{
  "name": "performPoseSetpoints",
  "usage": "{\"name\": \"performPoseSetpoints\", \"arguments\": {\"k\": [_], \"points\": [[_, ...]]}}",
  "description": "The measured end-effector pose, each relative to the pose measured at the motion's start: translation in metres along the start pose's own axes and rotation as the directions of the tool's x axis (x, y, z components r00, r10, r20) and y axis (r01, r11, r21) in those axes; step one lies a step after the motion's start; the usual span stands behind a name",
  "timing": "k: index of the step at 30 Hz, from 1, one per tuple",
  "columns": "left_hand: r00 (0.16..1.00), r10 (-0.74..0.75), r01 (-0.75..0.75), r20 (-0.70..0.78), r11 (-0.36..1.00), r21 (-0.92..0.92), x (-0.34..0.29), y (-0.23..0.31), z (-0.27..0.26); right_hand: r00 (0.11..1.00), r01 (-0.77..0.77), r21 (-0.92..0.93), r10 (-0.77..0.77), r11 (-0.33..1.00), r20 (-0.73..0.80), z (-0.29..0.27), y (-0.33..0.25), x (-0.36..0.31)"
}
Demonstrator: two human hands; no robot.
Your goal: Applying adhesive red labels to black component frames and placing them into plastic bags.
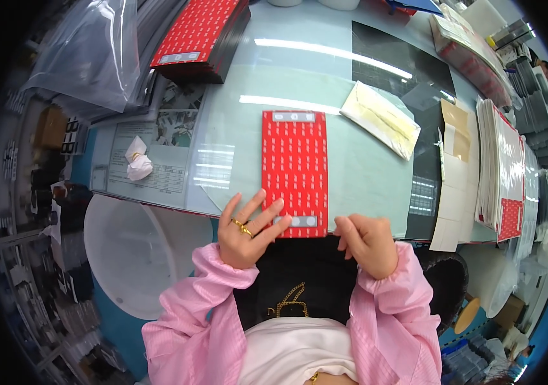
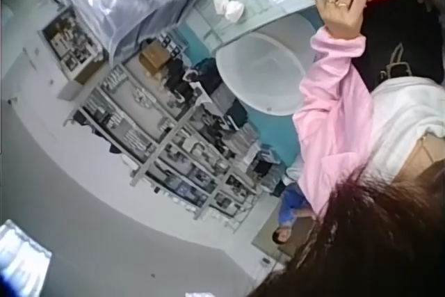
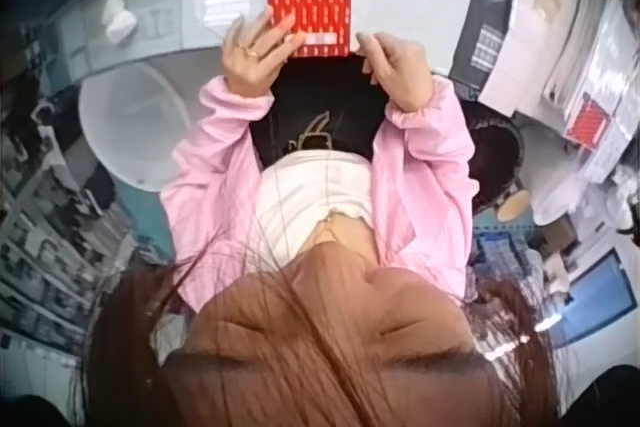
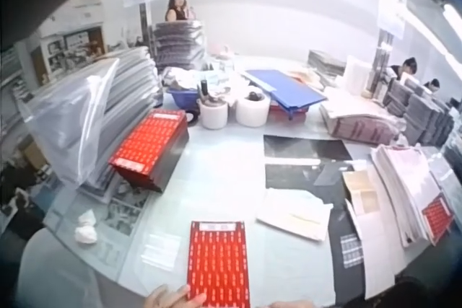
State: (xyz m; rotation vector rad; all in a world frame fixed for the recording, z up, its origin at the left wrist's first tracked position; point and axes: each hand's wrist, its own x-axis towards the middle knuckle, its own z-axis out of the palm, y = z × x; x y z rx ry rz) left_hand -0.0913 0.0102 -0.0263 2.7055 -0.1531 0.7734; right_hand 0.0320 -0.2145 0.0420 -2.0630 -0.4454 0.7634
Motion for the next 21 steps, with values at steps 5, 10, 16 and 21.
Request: {"name": "performPoseSetpoints", "arguments": {"k": [5,10,16,21], "points": [[0.999,-0.003,-0.001,-0.033,0.994,-0.11,-0.002,0.022,-0.005,0.998,-0.056,0.15,0.052,0.987,0.025,0.008,0.0,-0.014],[0.999,0.039,-0.035,0.016,0.983,-0.182,0.013,0.039,-0.015,0.99,0.003,0.578,0.08,0.816,-0.117,0.014,-0.003,-0.015],[0.944,0.192,-0.195,0.27,0.981,-0.016,0.061,0.033,-0.073,0.947,0.317,0.11,-0.308,0.942,-0.092,-0.05,-0.017,-0.024],[0.898,0.372,-0.357,0.233,0.928,-0.107,0.084,0.032,-0.084,0.947,0.309,0.186,-0.319,0.933,0.028,-0.064,-0.031,-0.022]]}}
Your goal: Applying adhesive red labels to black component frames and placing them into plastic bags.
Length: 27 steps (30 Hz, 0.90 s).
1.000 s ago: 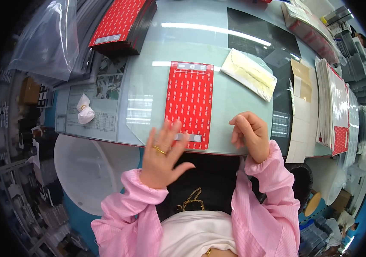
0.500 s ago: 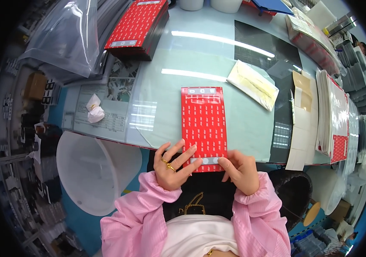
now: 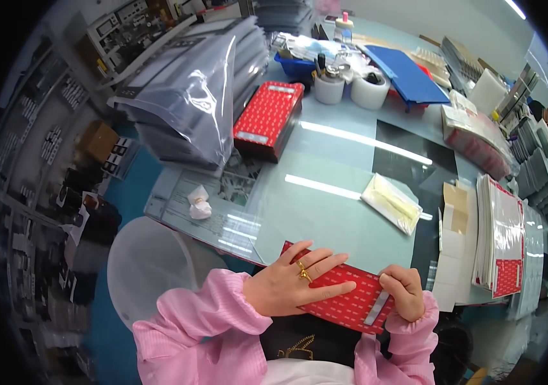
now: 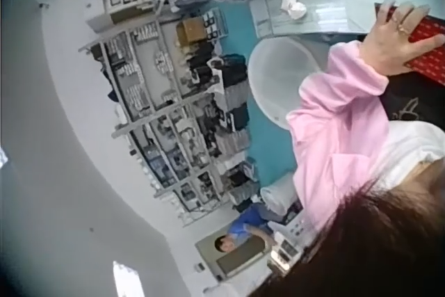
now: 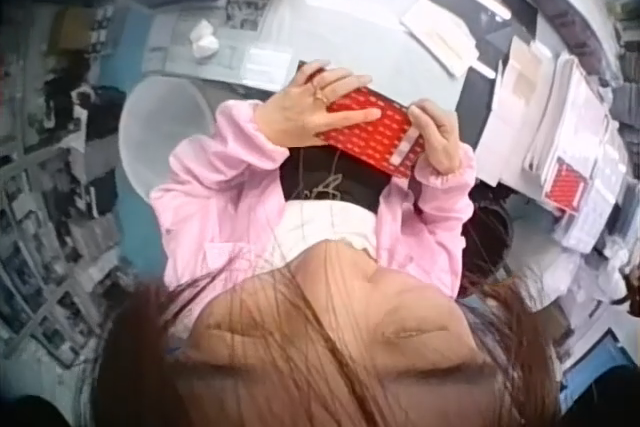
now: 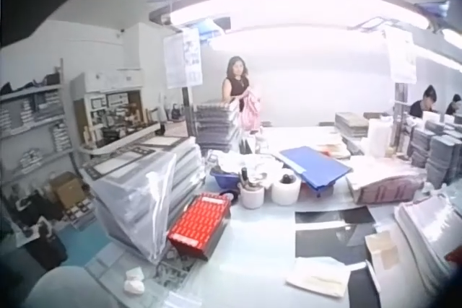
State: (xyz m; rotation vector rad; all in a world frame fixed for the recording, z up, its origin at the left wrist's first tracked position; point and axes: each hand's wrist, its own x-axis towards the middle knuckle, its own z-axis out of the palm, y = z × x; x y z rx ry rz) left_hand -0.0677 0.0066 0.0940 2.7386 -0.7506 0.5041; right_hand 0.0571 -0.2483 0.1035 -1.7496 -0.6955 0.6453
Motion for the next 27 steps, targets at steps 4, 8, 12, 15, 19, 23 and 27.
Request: {"name": "performPoseSetpoints", "arguments": {"k": [4,8,12,15,19,23,27], "points": [[0.994,-0.107,0.105,-0.006,0.984,-0.145,0.019,-0.002,-0.022,0.963,0.053,0.383,0.054,0.922,-0.265,-0.006,0.018,0.011],[0.881,-0.423,0.434,-0.212,0.901,0.007,0.037,-0.057,-0.022,0.902,0.124,0.486,0.105,0.865,-0.418,-0.027,0.037,0.019],[0.538,-0.791,0.842,-0.29,0.522,0.136,0.076,-0.14,-0.027,0.939,-0.112,0.378,0.223,0.919,-0.262,-0.009,0.071,0.016],[0.399,-0.845,0.899,-0.355,0.437,-0.03,0.088,-0.193,-0.026,0.944,-0.11,0.323,0.201,0.94,-0.263,0.006,0.08,0.011],[0.272,-0.893,0.962,-0.359,0.252,0.1,0.096,-0.221,-0.019,0.947,-0.109,0.335,0.2,0.936,-0.251,0.005,0.08,0.005],[0.293,-0.944,0.95,-0.151,0.271,0.153,0.107,-0.223,-0.014,0.956,-0.095,0.288,0.168,0.953,-0.239,0.001,0.083,0.003],[0.326,-0.92,0.938,-0.216,0.286,0.196,0.101,-0.234,-0.015,0.954,0.038,-0.169,-0.086,0.985,-0.287,0.002,0.07,0.018]]}}
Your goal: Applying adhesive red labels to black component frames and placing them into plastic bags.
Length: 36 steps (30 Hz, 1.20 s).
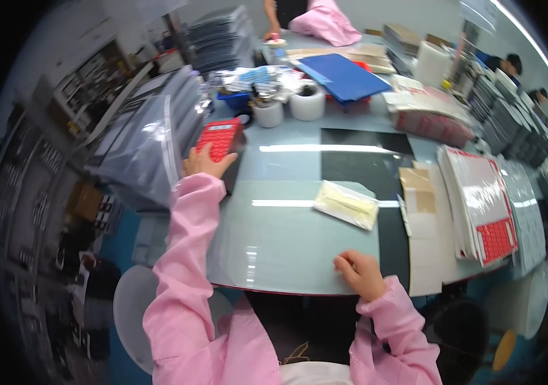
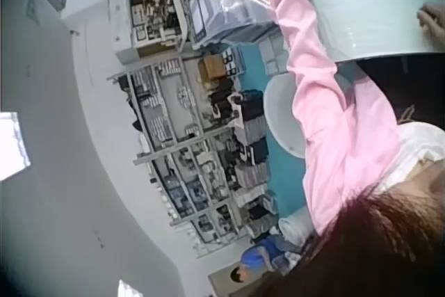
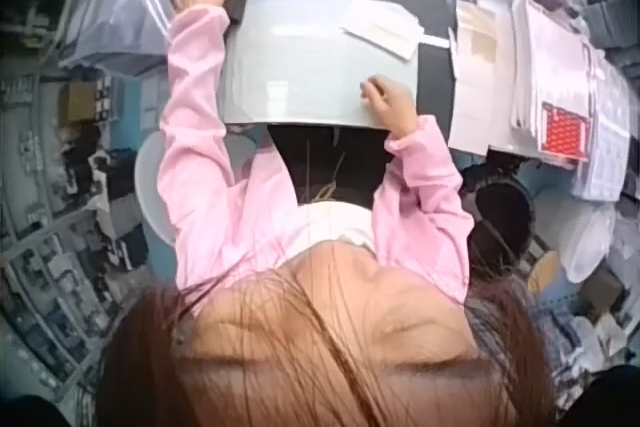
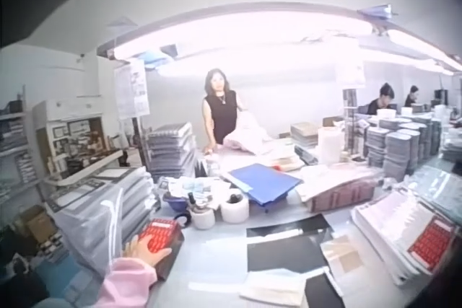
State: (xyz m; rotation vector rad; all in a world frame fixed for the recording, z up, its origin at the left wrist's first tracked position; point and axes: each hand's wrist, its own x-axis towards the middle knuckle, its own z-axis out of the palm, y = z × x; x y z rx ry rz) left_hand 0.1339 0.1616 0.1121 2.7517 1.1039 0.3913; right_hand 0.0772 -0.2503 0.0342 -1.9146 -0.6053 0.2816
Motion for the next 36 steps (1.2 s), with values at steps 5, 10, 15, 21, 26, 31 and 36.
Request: {"name": "performPoseSetpoints", "arguments": {"k": [5,10,15,21,26,31,36], "points": [[0.99,0.053,-0.045,-0.13,0.997,0.065,-0.009,0.001,0.006,0.925,0.291,-0.476,-0.371,0.83,-0.08,-0.02,-0.011,0.041],[0.745,0.531,-0.585,-0.405,0.811,-0.013,-0.079,0.008,0.008,0.952,0.101,-0.811,-0.293,0.577,-0.09,-0.02,0.043,0.074],[0.688,0.643,-0.713,-0.336,0.685,-0.148,-0.15,0.02,-0.008,0.927,-0.156,-0.88,-0.241,0.449,-0.287,-0.048,0.07,0.128],[0.71,0.625,-0.694,-0.324,0.542,-0.474,-0.204,0.018,-0.022,0.954,0.283,-0.002,-0.282,0.959,-0.098,-0.007,-0.025,0.093],[0.691,0.632,-0.65,-0.351,0.331,-0.684,-0.231,0.066,-0.022,0.967,0.188,0.657,-0.253,0.73,0.005,-0.012,-0.058,0.01],[0.718,0.597,-0.625,-0.359,0.327,-0.709,-0.241,0.066,-0.014,0.95,0.23,0.608,-0.311,0.76,0.03,-0.006,-0.06,-0.004],[0.755,0.521,-0.608,-0.399,0.328,-0.723,-0.246,0.059,-0.015,0.96,0.195,0.48,-0.267,0.855,0.087,0.001,-0.066,-0.009]]}}
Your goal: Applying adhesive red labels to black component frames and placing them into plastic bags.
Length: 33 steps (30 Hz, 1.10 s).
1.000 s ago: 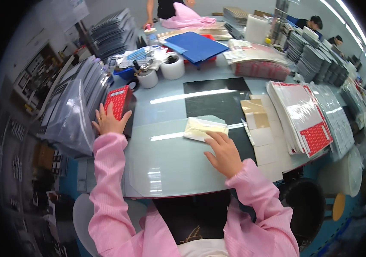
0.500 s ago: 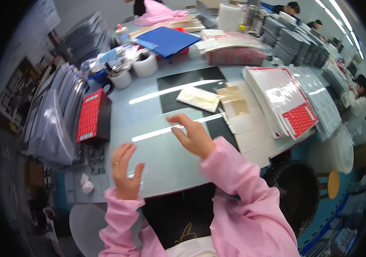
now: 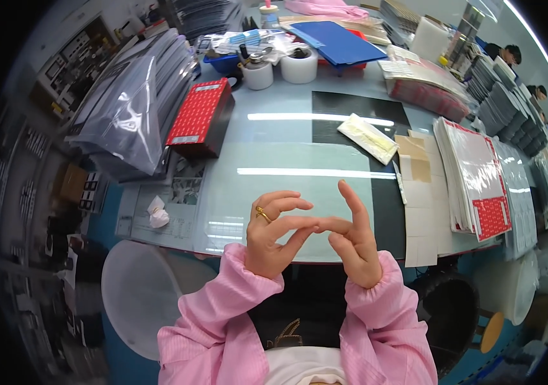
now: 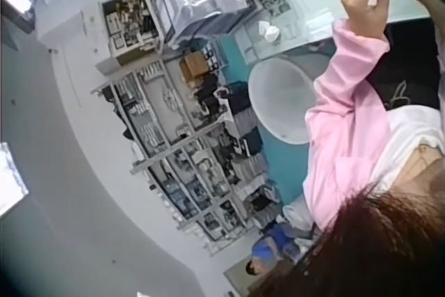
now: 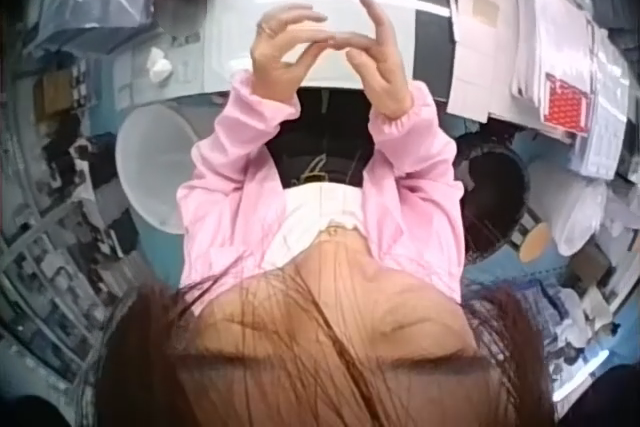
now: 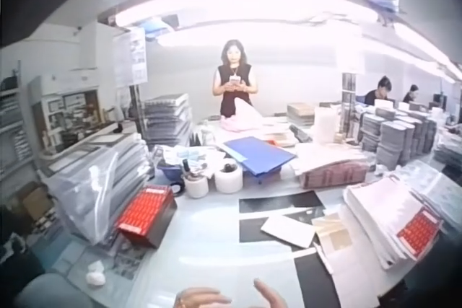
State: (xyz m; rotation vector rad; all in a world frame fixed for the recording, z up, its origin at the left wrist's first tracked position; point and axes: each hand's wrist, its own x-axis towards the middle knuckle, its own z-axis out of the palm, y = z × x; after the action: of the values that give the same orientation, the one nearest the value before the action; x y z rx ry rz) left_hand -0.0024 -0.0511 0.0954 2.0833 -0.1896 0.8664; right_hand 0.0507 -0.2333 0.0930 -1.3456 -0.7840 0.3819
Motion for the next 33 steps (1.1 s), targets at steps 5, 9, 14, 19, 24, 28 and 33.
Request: {"name": "performPoseSetpoints", "arguments": {"k": [5,9,14,19,24,28,33], "points": [[0.999,0.026,-0.024,-0.04,0.999,0.048,-0.008,0.002,-0.019,0.998,0.054,0.039,-0.055,0.998,0.026,0.019,0.004,0.002],[0.971,-0.025,0.037,-0.236,0.998,0.047,-0.035,-0.033,-0.069,0.993,0.038,0.128,-0.051,0.991,0.106,0.037,-0.005,0.008],[0.588,-0.377,0.441,-0.716,0.891,-0.107,-0.055,-0.105,-0.213,0.983,-0.086,0.176,0.055,0.981,0.175,0.031,0.01,0.014],[0.603,-0.622,0.426,-0.499,0.78,-0.458,0.03,-0.077,-0.283,0.961,-0.208,0.159,0.172,0.965,0.217,0.038,0.009,0.025],[0.536,-0.742,0.523,-0.403,0.666,-0.531,0.115,-0.107,-0.316,0.94,-0.204,0.054,0.18,0.977,0.291,0.045,0.007,0.026],[0.846,-0.343,0.191,-0.408,0.91,-0.368,0.138,-0.098,-0.312,0.946,-0.21,-0.04,0.214,0.977,0.243,0.032,0.005,0.017],[0.966,0.012,-0.083,-0.26,0.961,-0.263,0.131,0.009,-0.225,0.982,0.103,-0.377,-0.155,0.921,-0.111,0.003,-0.048,0.011]]}}
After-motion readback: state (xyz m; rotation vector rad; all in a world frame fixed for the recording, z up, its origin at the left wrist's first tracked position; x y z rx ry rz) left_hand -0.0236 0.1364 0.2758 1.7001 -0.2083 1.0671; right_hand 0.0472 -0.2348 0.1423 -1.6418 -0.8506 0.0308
